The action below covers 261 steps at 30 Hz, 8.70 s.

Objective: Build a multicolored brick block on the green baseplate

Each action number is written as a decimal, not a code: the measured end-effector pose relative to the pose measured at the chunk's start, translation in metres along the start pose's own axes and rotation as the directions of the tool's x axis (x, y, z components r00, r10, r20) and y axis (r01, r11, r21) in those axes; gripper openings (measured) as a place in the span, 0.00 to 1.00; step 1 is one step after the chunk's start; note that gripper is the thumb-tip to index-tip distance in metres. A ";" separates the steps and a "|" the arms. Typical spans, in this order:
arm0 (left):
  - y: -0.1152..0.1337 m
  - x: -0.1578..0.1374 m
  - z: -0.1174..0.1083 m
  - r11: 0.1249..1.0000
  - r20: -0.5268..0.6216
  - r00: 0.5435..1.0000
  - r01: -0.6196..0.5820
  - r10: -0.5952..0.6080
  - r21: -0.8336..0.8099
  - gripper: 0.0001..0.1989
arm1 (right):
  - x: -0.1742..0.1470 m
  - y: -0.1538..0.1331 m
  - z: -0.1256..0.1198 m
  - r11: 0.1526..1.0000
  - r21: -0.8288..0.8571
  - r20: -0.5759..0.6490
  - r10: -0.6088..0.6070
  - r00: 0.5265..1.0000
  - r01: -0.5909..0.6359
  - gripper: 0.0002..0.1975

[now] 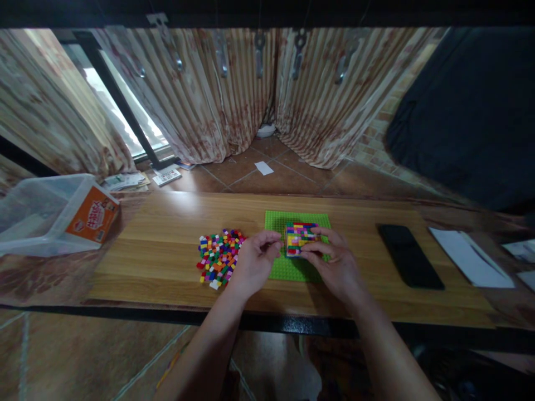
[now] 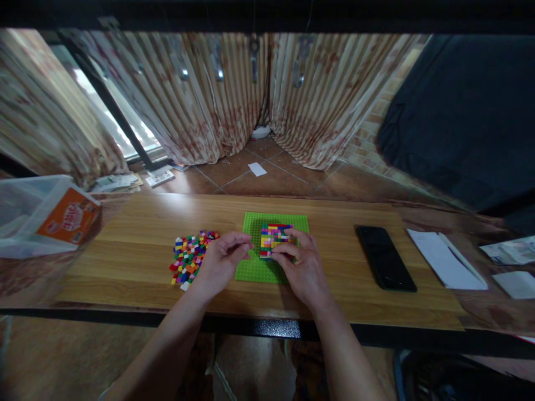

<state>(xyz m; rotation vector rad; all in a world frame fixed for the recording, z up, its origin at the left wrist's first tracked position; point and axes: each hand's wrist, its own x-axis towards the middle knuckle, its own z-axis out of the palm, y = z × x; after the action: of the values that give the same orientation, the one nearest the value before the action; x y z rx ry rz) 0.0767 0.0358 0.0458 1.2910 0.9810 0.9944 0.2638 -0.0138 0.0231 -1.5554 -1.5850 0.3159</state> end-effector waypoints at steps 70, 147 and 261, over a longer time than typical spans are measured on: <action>0.024 -0.007 -0.077 0.925 -0.369 0.912 0.029 -0.180 -0.378 0.14 | -0.002 -0.101 0.100 0.980 0.144 -0.032 -0.136 0.990 0.139 0.06; 0.014 -0.004 -0.016 0.937 -0.014 0.968 0.238 -0.250 -0.257 0.12 | 0.003 -0.003 -0.010 0.997 -0.027 0.017 0.069 0.998 -0.068 0.02; 0.009 -0.016 0.010 0.989 0.269 0.957 0.132 -0.111 -0.065 0.09 | 0.001 -0.036 -0.004 0.902 0.402 0.157 0.098 0.983 -0.154 0.06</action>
<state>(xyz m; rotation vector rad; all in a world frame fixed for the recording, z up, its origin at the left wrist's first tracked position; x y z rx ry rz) 0.0811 0.0175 0.0552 1.2425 0.7947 0.7373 0.2417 -0.0212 0.0514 -1.3252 -1.4025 0.7906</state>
